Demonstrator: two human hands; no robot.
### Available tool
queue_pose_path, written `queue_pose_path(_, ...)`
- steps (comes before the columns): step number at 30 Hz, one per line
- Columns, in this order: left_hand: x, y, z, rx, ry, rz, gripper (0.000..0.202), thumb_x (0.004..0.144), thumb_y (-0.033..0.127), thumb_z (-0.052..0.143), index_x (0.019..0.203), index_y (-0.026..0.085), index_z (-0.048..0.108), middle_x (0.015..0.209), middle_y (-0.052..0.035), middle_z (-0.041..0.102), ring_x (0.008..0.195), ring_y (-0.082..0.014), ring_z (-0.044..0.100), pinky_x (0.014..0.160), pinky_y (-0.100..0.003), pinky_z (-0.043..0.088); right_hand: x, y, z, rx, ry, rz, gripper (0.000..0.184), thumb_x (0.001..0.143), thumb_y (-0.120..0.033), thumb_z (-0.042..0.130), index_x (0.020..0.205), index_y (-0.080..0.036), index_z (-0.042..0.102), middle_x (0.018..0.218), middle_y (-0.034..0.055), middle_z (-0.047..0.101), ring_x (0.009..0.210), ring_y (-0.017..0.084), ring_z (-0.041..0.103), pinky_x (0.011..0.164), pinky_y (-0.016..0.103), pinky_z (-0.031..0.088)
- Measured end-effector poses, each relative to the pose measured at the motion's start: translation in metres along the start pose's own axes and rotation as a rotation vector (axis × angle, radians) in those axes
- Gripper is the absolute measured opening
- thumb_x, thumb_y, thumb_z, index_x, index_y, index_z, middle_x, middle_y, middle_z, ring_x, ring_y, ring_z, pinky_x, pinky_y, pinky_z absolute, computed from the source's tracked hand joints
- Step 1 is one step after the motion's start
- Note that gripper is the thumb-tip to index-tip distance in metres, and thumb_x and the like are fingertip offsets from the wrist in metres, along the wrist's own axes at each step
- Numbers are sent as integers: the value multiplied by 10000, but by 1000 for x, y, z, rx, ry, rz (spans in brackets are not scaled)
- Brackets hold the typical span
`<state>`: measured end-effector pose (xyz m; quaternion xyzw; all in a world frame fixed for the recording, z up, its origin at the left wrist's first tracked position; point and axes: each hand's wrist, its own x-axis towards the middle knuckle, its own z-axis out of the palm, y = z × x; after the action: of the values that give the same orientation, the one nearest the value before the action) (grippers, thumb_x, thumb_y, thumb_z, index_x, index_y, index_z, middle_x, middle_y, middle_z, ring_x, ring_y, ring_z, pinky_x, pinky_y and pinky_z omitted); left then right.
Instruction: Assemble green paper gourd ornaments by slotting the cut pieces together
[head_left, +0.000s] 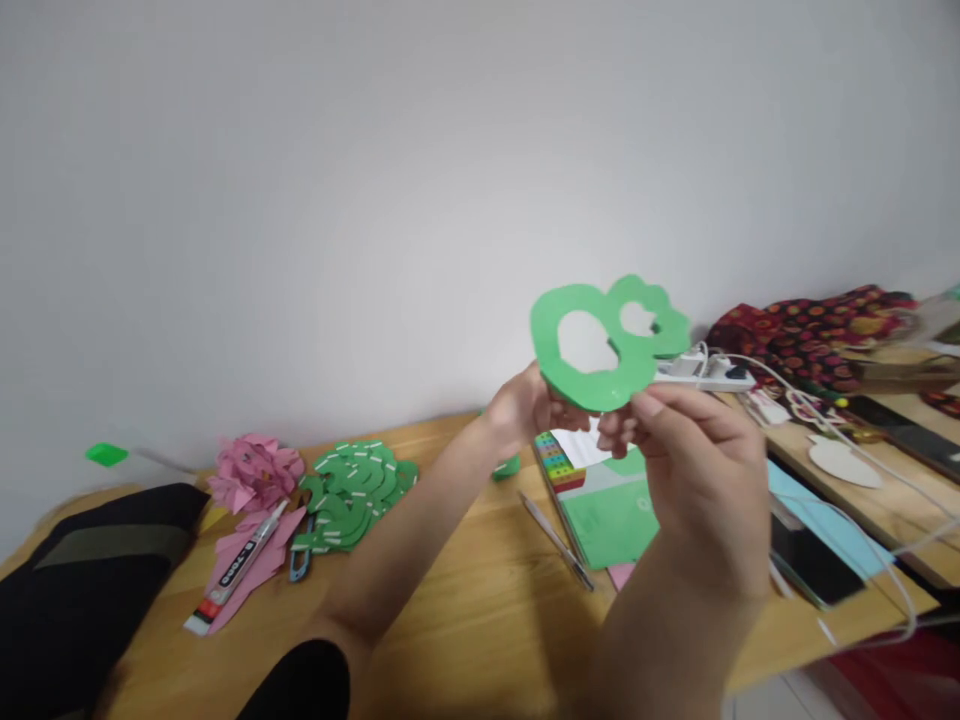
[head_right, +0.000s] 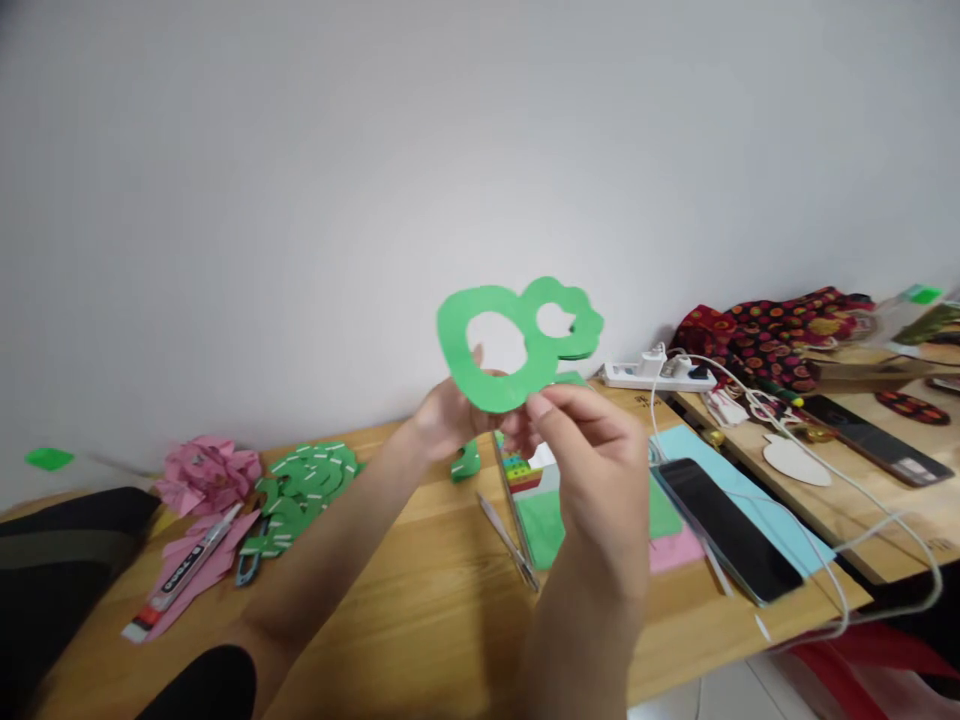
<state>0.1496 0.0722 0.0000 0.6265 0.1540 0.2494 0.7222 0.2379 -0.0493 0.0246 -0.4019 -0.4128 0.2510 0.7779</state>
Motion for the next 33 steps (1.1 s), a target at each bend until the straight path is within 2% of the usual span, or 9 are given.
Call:
queue_pose_path(2,-38,21,-2,-126,-19,46,600,909,614,353,769,114,654,636,-91,652,553,-174,601,557,-315,492,-1,3,5,31,-197,48,113,781,-193,677,671,-178,698,538,-11,652,472,111,600,454,221,477)
queue_pose_path(5,-86,37,-10,-117,30,111,435,856,538,530,818,126,663,689,-85,680,577,-170,623,546,-291,493,-1,9,16,29,-437,131,163,797,-243,678,651,-170,686,545,-5,658,470,112,598,446,219,475)
queue_pose_path(8,-116,37,-20,-56,80,148,388,880,506,544,919,137,660,652,-57,671,572,-159,635,538,-270,506,-1,18,30,20,-546,197,185,793,-263,671,637,-164,670,538,-6,657,453,112,593,442,223,476)
queue_pose_path(12,-142,33,-26,25,174,176,430,880,495,587,1077,115,623,666,-36,659,547,-123,620,504,-228,503,-6,22,50,-28,-623,218,180,793,-225,645,623,-168,661,514,-16,645,461,96,588,456,199,465)
queue_pose_path(17,-164,33,-25,40,233,195,377,910,398,585,1160,117,602,643,-27,673,534,-118,629,519,-221,504,-15,21,64,-60,-640,195,170,789,-228,641,629,-173,659,509,-28,631,473,89,590,458,189,470)
queue_pose_path(22,-173,24,-27,-50,185,243,375,954,407,509,1206,135,569,752,-79,732,609,-173,695,592,-287,549,-18,18,71,-115,-654,114,157,781,-226,640,636,-168,654,516,-27,627,470,92,595,451,192,487)
queue_pose_path(26,-177,19,-31,-103,127,222,361,976,398,469,1222,140,527,841,-116,756,696,-213,736,659,-321,551,-19,16,74,-157,-657,48,148,781,-179,606,643,-175,660,529,-32,635,466,89,599,446,183,485)
queue_pose_path(30,-178,20,-34,-149,46,193,390,982,417,448,1264,153,503,943,-146,755,771,-242,749,685,-332,546,-21,19,74,-213,-600,14,144,767,-156,591,659,-196,679,558,-35,651,489,97,607,449,184,481)
queue_pose_path(33,-179,20,-35,-108,78,171,444,963,441,484,1304,157,478,928,-147,758,790,-258,750,694,-346,554,-23,24,72,-218,-565,11,160,801,-178,587,724,-224,720,593,-30,668,525,109,623,468,199,498)
